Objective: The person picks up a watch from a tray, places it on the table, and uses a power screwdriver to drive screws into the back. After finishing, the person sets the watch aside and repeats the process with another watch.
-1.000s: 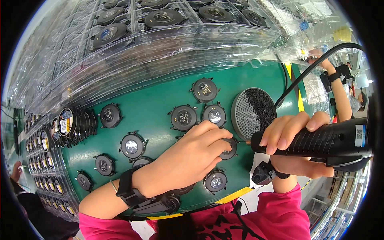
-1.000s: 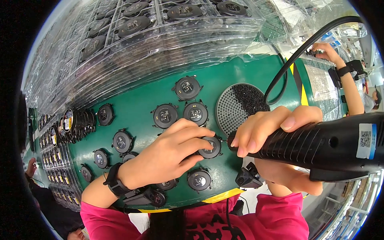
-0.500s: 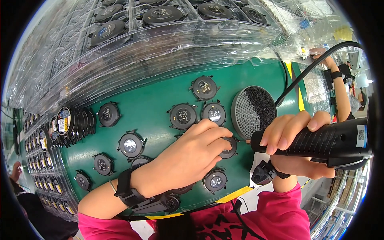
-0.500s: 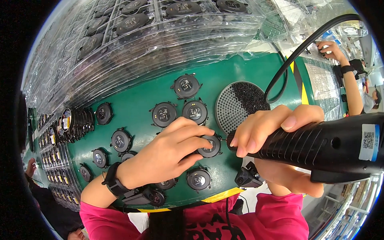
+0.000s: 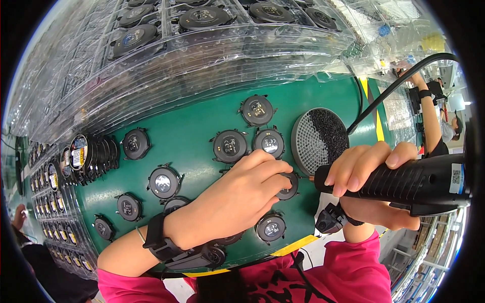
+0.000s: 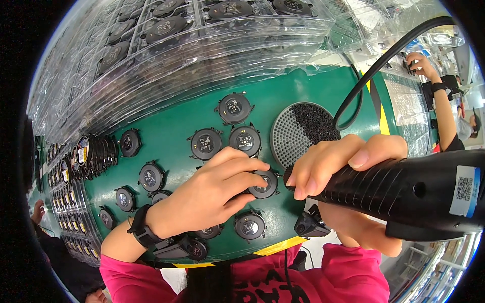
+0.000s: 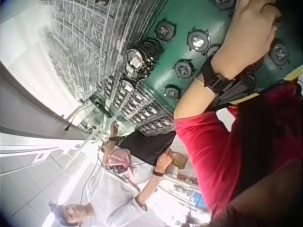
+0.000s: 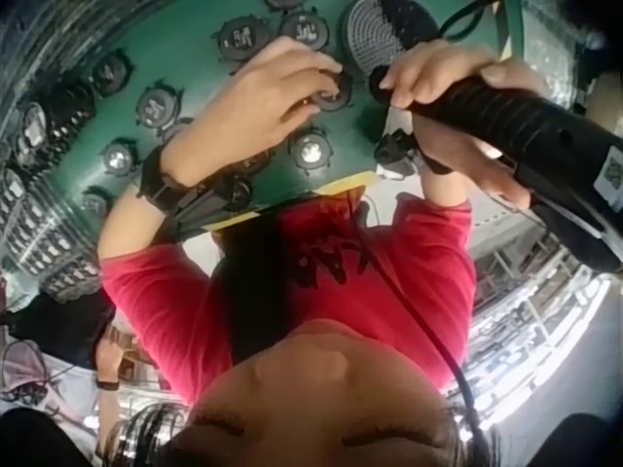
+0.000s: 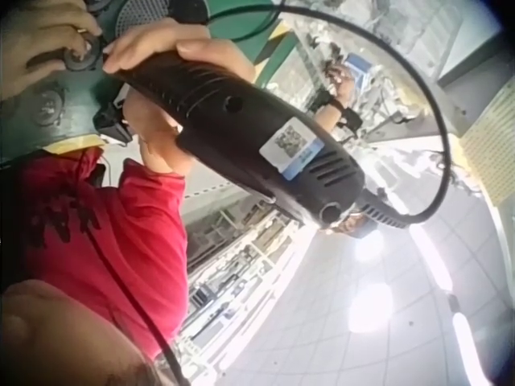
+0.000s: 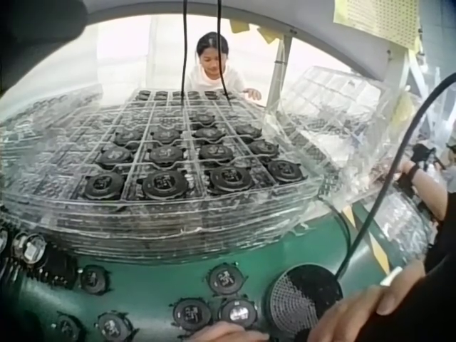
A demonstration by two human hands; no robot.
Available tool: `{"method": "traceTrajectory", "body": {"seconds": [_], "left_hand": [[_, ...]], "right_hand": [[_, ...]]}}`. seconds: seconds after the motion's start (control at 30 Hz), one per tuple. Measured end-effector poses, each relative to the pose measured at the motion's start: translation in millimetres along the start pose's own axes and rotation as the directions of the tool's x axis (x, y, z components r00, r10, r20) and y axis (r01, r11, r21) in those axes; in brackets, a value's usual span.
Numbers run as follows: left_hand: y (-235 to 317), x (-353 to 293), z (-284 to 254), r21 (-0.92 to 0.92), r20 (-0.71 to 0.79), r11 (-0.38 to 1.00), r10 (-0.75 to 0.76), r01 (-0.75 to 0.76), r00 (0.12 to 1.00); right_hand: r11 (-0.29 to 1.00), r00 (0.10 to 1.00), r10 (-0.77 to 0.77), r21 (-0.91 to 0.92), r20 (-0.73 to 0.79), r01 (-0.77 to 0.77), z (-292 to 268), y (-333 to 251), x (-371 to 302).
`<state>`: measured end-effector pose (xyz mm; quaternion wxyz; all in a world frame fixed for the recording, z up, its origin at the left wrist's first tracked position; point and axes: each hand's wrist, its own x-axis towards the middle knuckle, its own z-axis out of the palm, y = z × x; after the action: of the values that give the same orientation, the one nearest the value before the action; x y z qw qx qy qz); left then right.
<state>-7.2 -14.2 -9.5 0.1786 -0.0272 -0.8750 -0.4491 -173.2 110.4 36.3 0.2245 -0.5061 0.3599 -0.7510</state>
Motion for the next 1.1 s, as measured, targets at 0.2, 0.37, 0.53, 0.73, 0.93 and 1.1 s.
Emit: {"method": "traceTrajectory", "body": {"seconds": [0.2, 0.37, 0.53, 0.73, 0.93, 1.1], "left_hand": [[-0.5, -1.2, 1.5, -0.002, -0.017, 1.000, -0.003, 0.003, 1.000], [-0.8, -1.0, 1.2, -0.010, -0.024, 1.000, 0.004, -0.005, 1.000], [-1.2, -0.7, 0.2, -0.008, -0.028, 1.000, 0.006, -0.006, 1.000], [-0.5, -1.0, 0.1, -0.014, -0.017, 1.000, 0.003, -0.003, 1.000], [-0.9, -1.7, 1.5, -0.007, 0.002, 1.000, 0.009, -0.009, 1.000], [1.0, 5.5, 2.5, -0.014, -0.008, 1.000, -0.013, 0.013, 1.000]], "right_hand": [[1.000, 1.000, 0.016, -0.019, 0.002, -0.016, 3.0, -2.0, -2.1], [1.000, 1.000, 0.002, -0.011, 0.027, -0.002, 3.6, -2.3, -0.4], [1.000, 1.000, 0.015, -0.013, 0.011, -0.015, 4.8, -1.9, 0.3], [0.999, 1.000, 0.028, -0.026, -0.009, -0.028, 6.6, -1.4, -2.0], [0.999, 1.000, 0.029, -0.016, 0.007, -0.029, 5.4, 0.7, -3.3], [0.999, 0.998, 0.040, -0.015, 0.046, -0.039, -0.1, -0.5, 2.5]]}}
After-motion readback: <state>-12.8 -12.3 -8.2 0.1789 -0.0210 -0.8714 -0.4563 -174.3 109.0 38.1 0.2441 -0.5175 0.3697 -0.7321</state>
